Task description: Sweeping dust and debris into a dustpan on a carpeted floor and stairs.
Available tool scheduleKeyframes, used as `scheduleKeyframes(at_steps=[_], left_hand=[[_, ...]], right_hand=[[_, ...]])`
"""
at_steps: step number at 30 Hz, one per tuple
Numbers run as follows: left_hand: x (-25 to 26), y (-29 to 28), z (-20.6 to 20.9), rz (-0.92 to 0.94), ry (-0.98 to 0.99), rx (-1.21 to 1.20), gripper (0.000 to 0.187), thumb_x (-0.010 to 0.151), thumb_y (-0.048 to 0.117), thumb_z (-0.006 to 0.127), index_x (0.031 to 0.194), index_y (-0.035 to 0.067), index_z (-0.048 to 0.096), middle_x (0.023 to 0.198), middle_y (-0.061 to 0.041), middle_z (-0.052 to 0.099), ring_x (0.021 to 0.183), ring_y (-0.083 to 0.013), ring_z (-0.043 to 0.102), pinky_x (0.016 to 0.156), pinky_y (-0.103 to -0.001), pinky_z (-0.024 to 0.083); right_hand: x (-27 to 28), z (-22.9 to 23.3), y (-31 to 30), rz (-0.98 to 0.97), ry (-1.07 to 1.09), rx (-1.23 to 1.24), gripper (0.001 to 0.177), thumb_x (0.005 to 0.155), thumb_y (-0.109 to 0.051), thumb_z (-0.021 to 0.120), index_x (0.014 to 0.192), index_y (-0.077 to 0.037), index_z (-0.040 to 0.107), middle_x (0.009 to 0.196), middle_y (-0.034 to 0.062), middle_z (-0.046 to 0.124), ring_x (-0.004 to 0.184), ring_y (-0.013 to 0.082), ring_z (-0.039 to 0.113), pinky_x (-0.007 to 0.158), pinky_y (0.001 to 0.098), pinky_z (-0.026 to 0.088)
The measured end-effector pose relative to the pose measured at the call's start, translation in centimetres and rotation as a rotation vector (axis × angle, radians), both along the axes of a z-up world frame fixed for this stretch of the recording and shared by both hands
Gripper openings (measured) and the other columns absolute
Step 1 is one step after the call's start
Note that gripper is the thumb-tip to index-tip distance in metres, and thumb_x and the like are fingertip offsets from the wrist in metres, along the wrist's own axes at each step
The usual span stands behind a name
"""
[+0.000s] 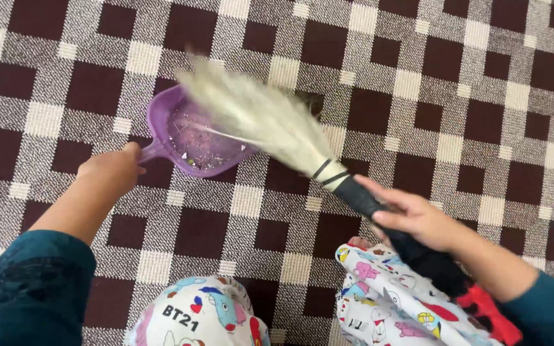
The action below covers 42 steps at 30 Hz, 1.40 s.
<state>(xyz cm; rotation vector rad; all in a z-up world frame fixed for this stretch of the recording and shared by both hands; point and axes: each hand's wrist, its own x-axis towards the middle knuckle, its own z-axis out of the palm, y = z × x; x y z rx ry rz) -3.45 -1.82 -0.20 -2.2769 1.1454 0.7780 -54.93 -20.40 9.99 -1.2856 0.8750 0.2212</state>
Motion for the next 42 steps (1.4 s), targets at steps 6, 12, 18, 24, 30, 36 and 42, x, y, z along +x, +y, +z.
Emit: scheduleKeyframes(at_steps=[6,12,18,24,30,36,42], left_hand=[[-0.5,-0.6,-0.3,-0.029,0.004,-0.006,0.038,0.104,0.044,0.054,0.127,0.014,0.054,0.106,-0.017,0.076,0.104,-0.0383,0.075,0.088,-0.052,0.058],[-0.6,-1.3,-1.2,-0.092,-0.027,-0.017,0.045,0.102,0.048,0.054,0.131,0.014,0.051,0.112,-0.019,0.074,0.107,-0.0405,0.073,0.089,-0.054,0.057],[-2.5,-4.3,-1.6,-0.194,-0.022,-0.072,0.047,0.102,0.049,0.052,0.134,0.015,0.049,0.109,-0.02,0.075,0.104,-0.0424,0.073,0.089,-0.055,0.057],[-5.9,-9.4,-1.3,-0.288,0.001,-0.074,0.041,0.105,0.046,0.051,0.128,0.012,0.053,0.108,-0.02,0.075,0.102,-0.041,0.074,0.086,-0.054,0.059],[-11.2,-14.6,-1.7,-0.49,0.0,-0.136,0.04,0.101,0.044,0.058,0.124,0.012,0.053,0.113,-0.02,0.072,0.106,-0.0406,0.071,0.085,-0.052,0.058],[-17.3,-18.1,-0.4,-0.571,0.063,-0.091,0.049,0.101,0.049,0.057,0.135,0.013,0.05,0.117,-0.019,0.075,0.11,-0.0406,0.073,0.088,-0.054,0.058],[-24.5,-21.1,7.3,-0.764,-0.193,-0.077,0.083,0.091,0.078,0.052,0.151,0.022,0.039,0.146,-0.02,0.051,0.138,-0.0417,0.044,0.108,-0.072,0.027]], right_hand=[[-3.7,-1.6,-4.7,-0.269,0.038,-0.077,0.082,0.09,-0.023,0.058,0.166,-0.031,0.028,0.076,0.0075,0.062,0.061,0.0164,0.061,0.057,0.0333,0.053],[-1.8,-5.7,-0.9,-0.13,-0.014,-0.099,0.078,0.094,-0.021,0.062,0.164,-0.025,0.028,0.087,0.0039,0.061,0.071,0.0142,0.06,0.067,0.0319,0.056],[-4.0,-0.8,1.6,-0.174,-0.16,0.055,0.078,0.094,-0.02,0.061,0.163,-0.019,0.025,0.097,-0.0002,0.061,0.076,0.0128,0.061,0.069,0.0306,0.055],[-16.6,0.0,-1.3,-0.573,0.006,-0.219,0.079,0.095,-0.016,0.058,0.168,-0.021,0.028,0.083,0.0082,0.063,0.069,0.0172,0.061,0.064,0.0335,0.054],[-28.5,-1.5,2.2,-0.84,0.159,-0.448,0.078,0.1,-0.012,0.058,0.173,-0.021,0.033,0.088,0.0112,0.064,0.072,0.0191,0.063,0.067,0.0339,0.053],[-32.8,-5.3,6.5,-1.081,0.24,-0.547,0.077,0.103,-0.007,0.06,0.174,-0.018,0.032,0.091,0.01,0.063,0.073,0.0174,0.063,0.067,0.0335,0.054],[-34.4,-8.5,10.6,-1.244,0.202,-0.69,0.078,0.107,-0.004,0.059,0.175,-0.013,0.023,0.095,0.0066,0.063,0.077,0.0152,0.063,0.07,0.0323,0.055]])
